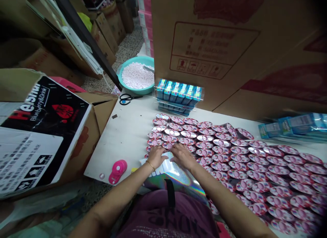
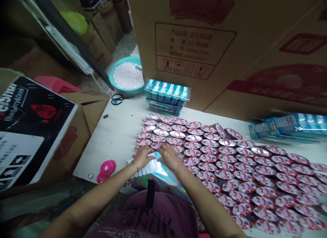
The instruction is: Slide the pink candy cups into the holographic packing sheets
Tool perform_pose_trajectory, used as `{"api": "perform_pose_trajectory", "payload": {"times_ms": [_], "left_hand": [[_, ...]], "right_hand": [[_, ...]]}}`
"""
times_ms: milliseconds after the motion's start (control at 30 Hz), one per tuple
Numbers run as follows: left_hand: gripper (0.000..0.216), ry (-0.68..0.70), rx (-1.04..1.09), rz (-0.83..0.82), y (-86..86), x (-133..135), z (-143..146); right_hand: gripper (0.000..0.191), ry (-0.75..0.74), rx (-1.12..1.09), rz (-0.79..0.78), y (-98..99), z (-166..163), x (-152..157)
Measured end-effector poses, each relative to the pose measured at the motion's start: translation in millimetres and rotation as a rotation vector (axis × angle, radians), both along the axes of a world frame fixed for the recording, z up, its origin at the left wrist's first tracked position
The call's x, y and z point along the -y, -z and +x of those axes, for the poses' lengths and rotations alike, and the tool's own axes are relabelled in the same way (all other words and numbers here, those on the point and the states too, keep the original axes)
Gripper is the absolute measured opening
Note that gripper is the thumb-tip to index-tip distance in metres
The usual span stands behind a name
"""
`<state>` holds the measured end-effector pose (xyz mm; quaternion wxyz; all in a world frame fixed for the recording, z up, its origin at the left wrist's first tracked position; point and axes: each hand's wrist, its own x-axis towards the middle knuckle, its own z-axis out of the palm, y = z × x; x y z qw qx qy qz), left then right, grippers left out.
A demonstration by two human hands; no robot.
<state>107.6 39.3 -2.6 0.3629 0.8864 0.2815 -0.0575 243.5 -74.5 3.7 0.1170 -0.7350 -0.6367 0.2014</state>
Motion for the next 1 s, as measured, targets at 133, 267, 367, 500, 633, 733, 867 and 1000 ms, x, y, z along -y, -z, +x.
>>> {"api": "perform_pose_trajectory", "payload": {"times_ms": [133,267,367,500,633,733,867,1000], "left_hand": [[0.011,-0.064,0.061,-0.116,-0.1,-1.8,1.5],[0.017,-0.108,0.069,-0.257,7.2,-5.4,1.0],[0.020,-0.120,0.091,-0.340,14.7,-8.1,0.3],[0.021,-0.119,0.073,-0.360,16.1,-8.7,0.5],[0.019,-0.120,0.082,-0.247,11.9,-4.5,1.4],[0.019,-0.148,0.163,-0.238,10.5,-4.6,2.8],[0.040,-0.451,0.241,-0.645,3.2,-18.4,7.0],[0.056,-0.796,0.357,-1.139,-9.8,-42.7,12.5]], "right_hand": [[0.024,-0.070,0.018,0.068,-6.1,-1.0,-2.3],[0.032,-0.196,0.154,0.146,-1.0,-5.1,8.0],[0.036,-0.215,0.199,0.223,11.4,-9.1,21.0],[0.028,-0.167,0.150,0.259,13.9,-15.7,31.8],[0.014,0.015,-0.076,0.188,-24.8,-19.3,28.3],[0.010,0.191,-0.360,0.118,-60.9,-9.8,13.4],[0.012,0.472,-0.704,0.085,-68.5,11.8,-26.4],[0.023,0.888,-1.178,0.088,-36.6,16.7,-69.1]]}}
